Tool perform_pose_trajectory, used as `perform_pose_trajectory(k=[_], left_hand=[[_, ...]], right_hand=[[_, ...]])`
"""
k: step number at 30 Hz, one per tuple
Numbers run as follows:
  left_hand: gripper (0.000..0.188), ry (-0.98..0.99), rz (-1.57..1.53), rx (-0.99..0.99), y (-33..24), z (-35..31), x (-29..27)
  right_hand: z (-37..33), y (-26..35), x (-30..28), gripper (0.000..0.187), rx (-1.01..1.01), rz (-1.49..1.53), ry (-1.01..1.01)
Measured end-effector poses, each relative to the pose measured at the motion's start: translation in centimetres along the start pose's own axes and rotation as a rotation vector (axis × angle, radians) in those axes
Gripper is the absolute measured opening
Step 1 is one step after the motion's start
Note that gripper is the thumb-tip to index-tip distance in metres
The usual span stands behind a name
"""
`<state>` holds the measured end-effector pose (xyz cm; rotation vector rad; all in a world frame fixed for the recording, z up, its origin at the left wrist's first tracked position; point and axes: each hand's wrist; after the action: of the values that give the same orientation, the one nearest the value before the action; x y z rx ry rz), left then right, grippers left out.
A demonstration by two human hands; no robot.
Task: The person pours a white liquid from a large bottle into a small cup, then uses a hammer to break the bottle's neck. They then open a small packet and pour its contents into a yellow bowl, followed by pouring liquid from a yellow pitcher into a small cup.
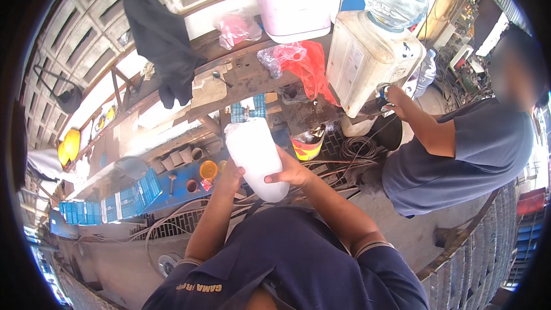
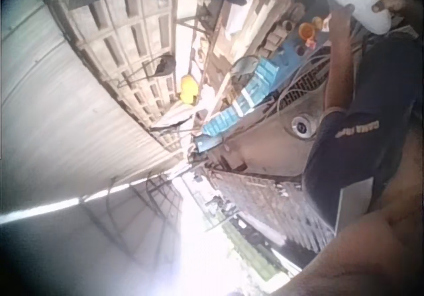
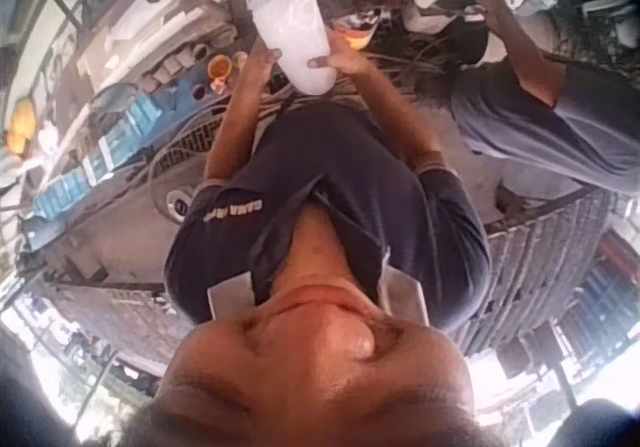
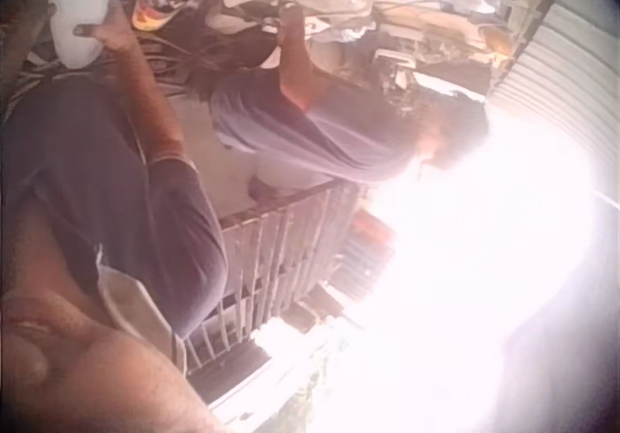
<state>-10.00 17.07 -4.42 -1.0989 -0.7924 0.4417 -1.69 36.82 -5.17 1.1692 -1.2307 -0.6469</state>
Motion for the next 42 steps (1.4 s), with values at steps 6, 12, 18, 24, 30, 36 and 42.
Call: perform_pose_trajectory(k=[6, 12, 18, 24, 30, 36, 42], left_hand=[[0.089, -0.126, -0.320, 0.015, -1.3, -7.2, -3.1], [0.070, -0.441, -0.219, 0.038, -2.4, -17.0, -6.0], [0.096, -0.379, 0.616, -0.051, -3.6, -26.1, -7.9], [0.098, -0.233, 0.663, -0.072, -4.4, -30.3, -8.4], [0.105, -0.120, 0.711, -0.070, -4.7, -31.2, -9.5], [0.110, -0.020, 0.493, -0.125, -3.0, -29.3, -10.6], [0.115, 0.097, 0.087, -0.152, -3.3, -24.9, -11.0]], right_hand=[[0.3, -3.0, 9.0, 0.103, -0.003, -0.035, -0.163], [0.8, -4.3, 15.5, 0.061, 0.090, -0.744, -0.325], [2.6, -0.6, 18.6, 0.033, -0.252, -0.991, -0.151], [4.9, -0.8, 20.6, 0.032, 0.049, -1.244, 0.477], [5.3, -1.4, 20.5, 0.027, 0.272, -1.235, 0.663], [4.4, -0.8, 21.1, 0.022, -0.020, -1.599, 0.593], [5.4, 1.0, 19.6, 0.017, -0.261, -1.588, 0.384]])
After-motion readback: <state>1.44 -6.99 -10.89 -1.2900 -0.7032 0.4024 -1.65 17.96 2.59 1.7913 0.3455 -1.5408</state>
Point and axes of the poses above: each hand's wrist, its own z-axis towards the middle knuckle, its own x-axis out of the palm, y = z × x, and after that the axes turned 10 degrees about x, right-handed
